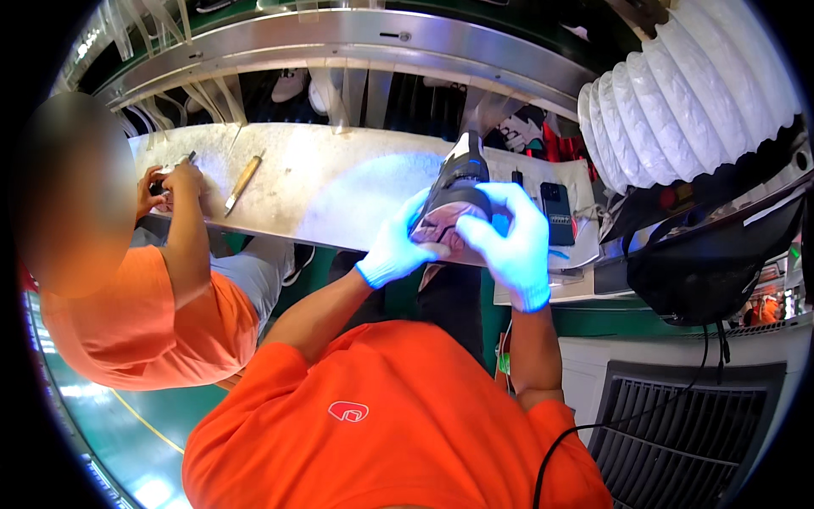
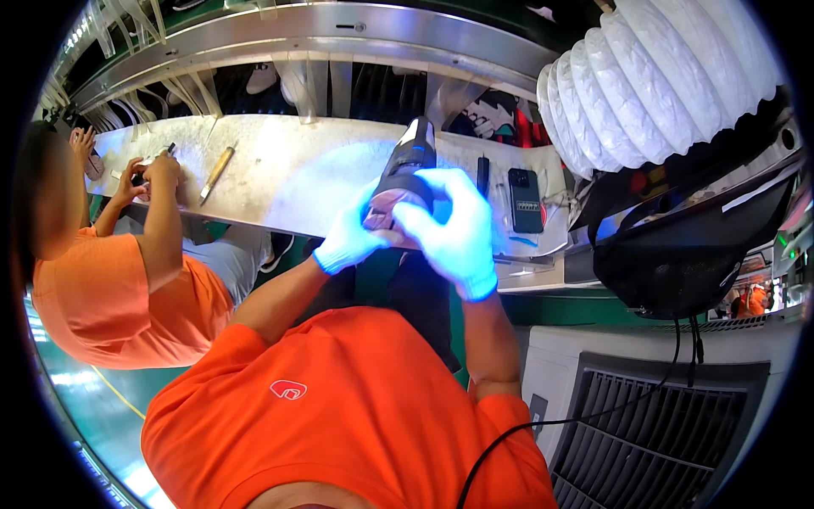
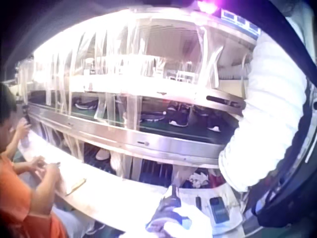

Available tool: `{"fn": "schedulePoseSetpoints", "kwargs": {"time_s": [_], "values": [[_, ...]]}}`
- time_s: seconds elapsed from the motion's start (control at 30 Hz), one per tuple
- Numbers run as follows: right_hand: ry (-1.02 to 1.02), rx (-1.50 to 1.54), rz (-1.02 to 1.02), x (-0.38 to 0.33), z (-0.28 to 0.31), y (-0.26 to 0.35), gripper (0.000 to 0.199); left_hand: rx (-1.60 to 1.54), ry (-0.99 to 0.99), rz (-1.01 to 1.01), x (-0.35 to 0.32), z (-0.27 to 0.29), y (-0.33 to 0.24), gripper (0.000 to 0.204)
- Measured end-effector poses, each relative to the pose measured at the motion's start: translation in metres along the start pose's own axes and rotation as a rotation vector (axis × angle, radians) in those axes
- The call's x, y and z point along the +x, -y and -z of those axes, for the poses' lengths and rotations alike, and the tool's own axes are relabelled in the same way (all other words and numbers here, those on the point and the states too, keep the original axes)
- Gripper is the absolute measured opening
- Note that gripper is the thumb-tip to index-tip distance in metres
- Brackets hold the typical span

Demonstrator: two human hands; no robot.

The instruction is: The person uses a small black tool to scrape and clean the sole and side panels of a white and pink sneaker. They rotate the shoe to access different areas, including the heel and toe, and occasionally inspect the surface before continuing the cleaning process.

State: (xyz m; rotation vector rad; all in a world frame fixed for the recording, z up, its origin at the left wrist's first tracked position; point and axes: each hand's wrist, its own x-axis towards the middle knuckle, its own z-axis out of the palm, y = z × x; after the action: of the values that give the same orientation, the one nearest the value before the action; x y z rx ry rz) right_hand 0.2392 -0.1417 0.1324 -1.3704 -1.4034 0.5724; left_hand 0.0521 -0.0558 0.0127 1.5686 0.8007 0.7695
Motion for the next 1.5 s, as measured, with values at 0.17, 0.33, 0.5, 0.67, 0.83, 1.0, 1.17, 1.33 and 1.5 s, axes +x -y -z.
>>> {"fn": "schedulePoseSetpoints", "kwargs": {"time_s": [0.17, 0.33, 0.5, 0.67, 0.83, 1.0, 1.17, 1.33, 1.5], "values": [[0.253, -0.070, 0.187, -0.077, -0.026, 0.010, 0.048, 0.122, -0.007, 0.029, -0.108, 0.016, 0.033, 0.108], [0.438, 0.099, 0.104, -0.124, -0.058, -0.029, 0.048, 0.216, 0.062, 0.276, -0.177, 0.021, 0.075, 0.111], [0.445, 0.138, -0.120, -0.129, -0.068, -0.061, 0.047, 0.245, 0.200, 0.590, -0.180, 0.015, 0.083, 0.110], [0.362, 0.157, -0.112, -0.147, -0.071, -0.071, 0.053, 0.500, 0.114, 0.322, -0.177, 0.022, 0.066, 0.105], [0.394, 0.118, -0.115, -0.149, -0.067, -0.062, 0.057, 0.579, 0.077, -0.161, -0.159, 0.035, 0.009, 0.073], [0.453, 0.028, -0.135, -0.149, -0.059, -0.059, 0.054, 0.593, 0.095, -0.318, -0.151, 0.028, 0.019, 0.058], [0.345, 0.129, -0.168, -0.150, -0.064, -0.070, 0.051, 0.468, 0.152, -0.262, -0.139, 0.038, 0.025, 0.053], [0.234, 0.083, -0.074, -0.150, -0.079, -0.070, 0.050, 0.333, 0.180, -0.193, -0.124, 0.042, 0.025, 0.044], [0.242, 0.025, -0.025, -0.140, -0.083, -0.069, 0.049, 0.250, 0.119, -0.152, -0.121, 0.043, 0.012, 0.042]]}}
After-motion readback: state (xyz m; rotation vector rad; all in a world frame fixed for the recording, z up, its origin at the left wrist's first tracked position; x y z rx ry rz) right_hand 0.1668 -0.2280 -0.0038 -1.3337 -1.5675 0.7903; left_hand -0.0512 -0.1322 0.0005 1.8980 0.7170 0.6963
